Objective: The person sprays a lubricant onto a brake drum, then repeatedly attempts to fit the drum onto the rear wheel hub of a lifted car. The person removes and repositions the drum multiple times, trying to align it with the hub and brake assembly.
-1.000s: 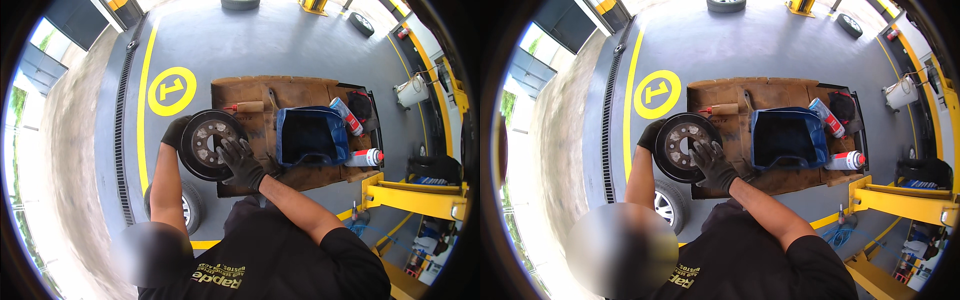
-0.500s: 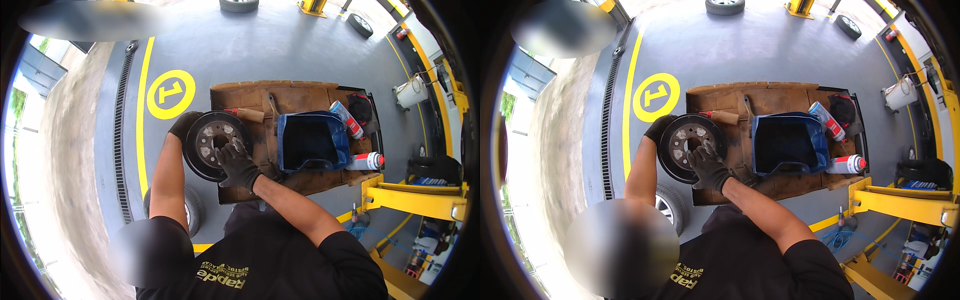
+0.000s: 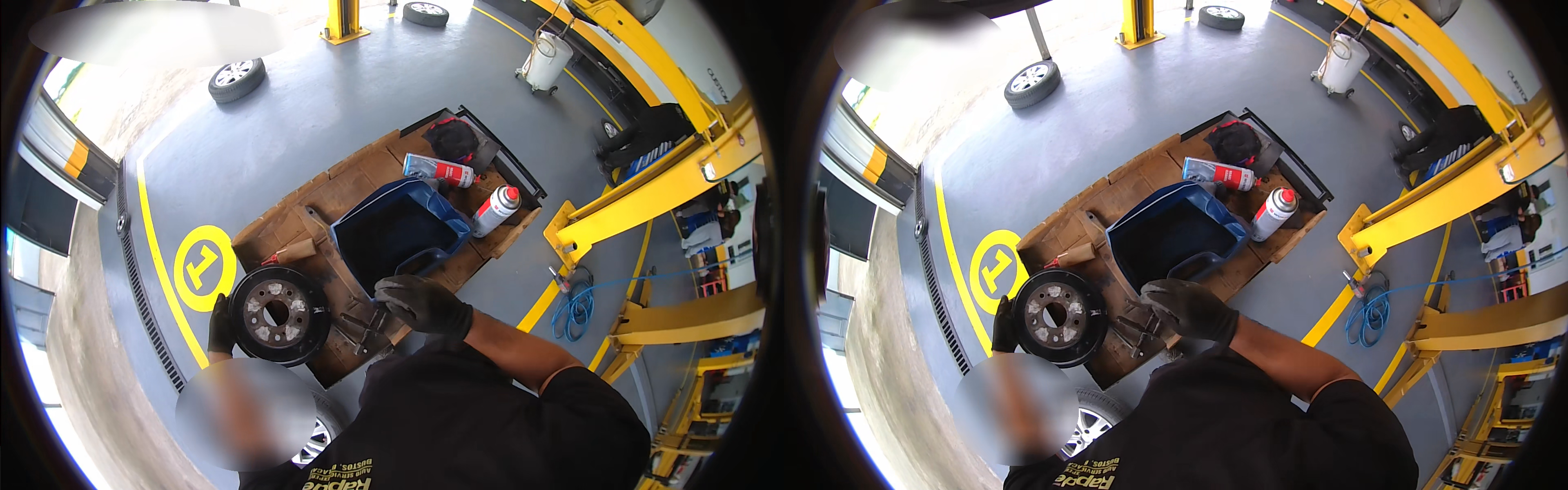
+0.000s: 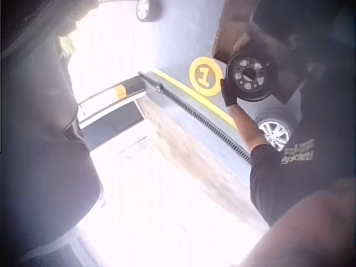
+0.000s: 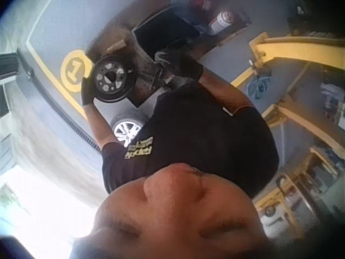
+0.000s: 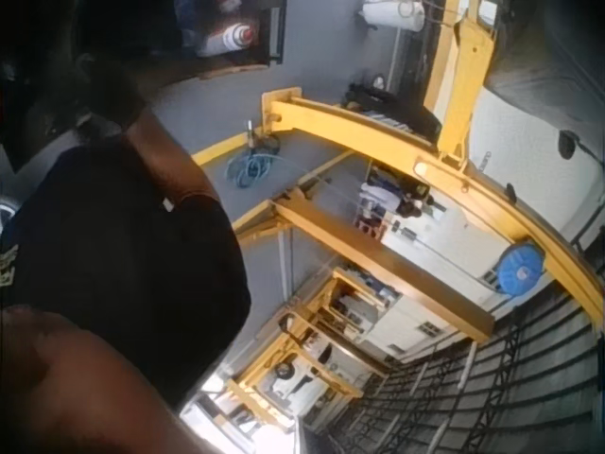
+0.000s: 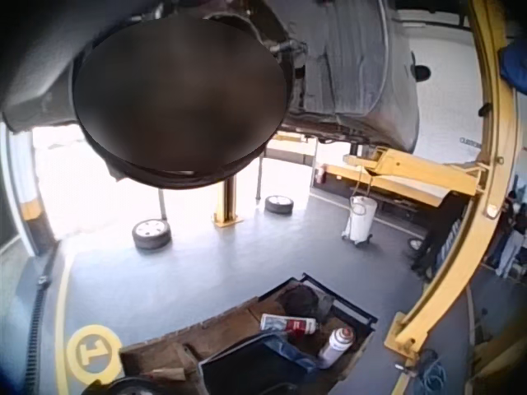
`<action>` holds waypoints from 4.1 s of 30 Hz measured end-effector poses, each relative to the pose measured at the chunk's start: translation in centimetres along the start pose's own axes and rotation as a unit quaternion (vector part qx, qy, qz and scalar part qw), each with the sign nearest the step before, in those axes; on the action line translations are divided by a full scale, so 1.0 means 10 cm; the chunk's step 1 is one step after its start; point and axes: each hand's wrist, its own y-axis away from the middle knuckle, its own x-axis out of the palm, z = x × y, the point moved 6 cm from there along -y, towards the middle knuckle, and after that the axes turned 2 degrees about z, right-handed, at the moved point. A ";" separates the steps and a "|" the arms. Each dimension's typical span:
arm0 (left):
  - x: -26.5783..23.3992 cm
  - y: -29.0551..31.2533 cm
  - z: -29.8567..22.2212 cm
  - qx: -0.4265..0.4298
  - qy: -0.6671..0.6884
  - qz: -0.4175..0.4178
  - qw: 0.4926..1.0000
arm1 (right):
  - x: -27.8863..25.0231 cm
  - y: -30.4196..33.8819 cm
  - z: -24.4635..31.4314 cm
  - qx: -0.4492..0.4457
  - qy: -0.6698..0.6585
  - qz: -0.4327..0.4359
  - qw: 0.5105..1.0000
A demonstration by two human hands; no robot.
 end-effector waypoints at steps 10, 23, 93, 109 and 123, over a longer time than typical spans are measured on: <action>0.68 1.28 -0.37 0.254 -0.454 -0.426 0.740 | -0.86 0.94 -0.29 0.133 0.037 -0.079 0.987; 2.92 2.44 1.38 0.359 -0.576 -0.542 0.495 | -2.41 1.78 -3.21 0.197 0.268 -0.187 0.924; 7.09 2.69 -2.97 0.841 -0.452 -0.154 0.252 | -4.41 -1.70 3.18 -0.472 0.060 -0.436 0.764; 7.16 2.64 -2.95 0.773 -0.529 -0.243 0.251 | -5.15 -0.93 1.54 -0.422 -0.226 -0.380 0.792; 7.24 2.72 -3.06 0.812 -0.456 -0.304 0.201 | -5.10 -1.38 2.05 -0.445 -0.219 -0.386 0.778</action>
